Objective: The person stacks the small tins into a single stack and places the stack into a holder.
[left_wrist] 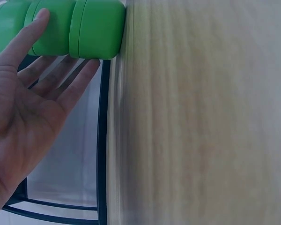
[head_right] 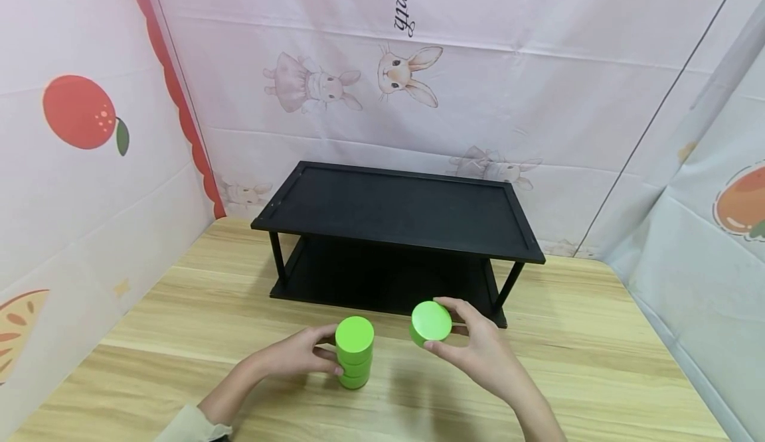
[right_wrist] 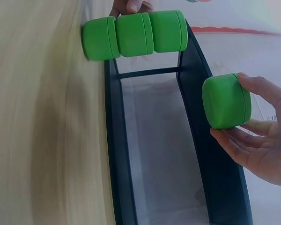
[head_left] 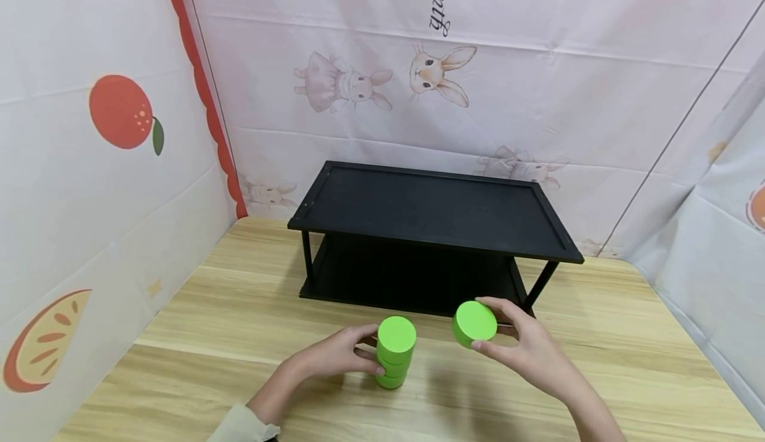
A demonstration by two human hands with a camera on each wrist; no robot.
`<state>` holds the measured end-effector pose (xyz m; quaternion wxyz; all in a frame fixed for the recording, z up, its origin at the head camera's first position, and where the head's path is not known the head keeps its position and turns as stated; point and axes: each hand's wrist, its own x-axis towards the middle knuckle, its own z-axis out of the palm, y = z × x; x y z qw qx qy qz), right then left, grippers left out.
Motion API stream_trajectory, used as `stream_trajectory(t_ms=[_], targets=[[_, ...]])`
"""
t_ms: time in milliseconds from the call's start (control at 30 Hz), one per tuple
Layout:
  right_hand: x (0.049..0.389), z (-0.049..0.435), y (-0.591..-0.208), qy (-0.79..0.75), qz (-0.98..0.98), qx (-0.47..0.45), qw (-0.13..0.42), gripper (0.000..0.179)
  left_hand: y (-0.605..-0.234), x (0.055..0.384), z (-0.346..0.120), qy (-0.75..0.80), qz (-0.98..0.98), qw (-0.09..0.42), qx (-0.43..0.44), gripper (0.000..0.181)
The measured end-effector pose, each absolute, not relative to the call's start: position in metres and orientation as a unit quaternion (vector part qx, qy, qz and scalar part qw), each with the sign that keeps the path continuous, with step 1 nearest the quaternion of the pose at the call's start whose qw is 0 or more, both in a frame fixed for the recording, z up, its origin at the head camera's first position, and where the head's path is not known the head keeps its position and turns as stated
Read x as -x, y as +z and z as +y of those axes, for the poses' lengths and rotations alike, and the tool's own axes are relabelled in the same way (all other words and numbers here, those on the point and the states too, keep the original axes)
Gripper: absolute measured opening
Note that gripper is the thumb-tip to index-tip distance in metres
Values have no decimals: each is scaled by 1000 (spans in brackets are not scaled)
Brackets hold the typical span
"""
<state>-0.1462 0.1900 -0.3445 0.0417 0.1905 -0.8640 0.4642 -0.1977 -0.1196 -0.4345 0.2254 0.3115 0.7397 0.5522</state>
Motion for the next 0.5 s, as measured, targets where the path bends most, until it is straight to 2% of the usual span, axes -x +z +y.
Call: stream_trajectory(t_ms=[500], targets=[[150,181,-343,457,-859,-222,60,56,-430,196,-119,553,743,230,-299,49]])
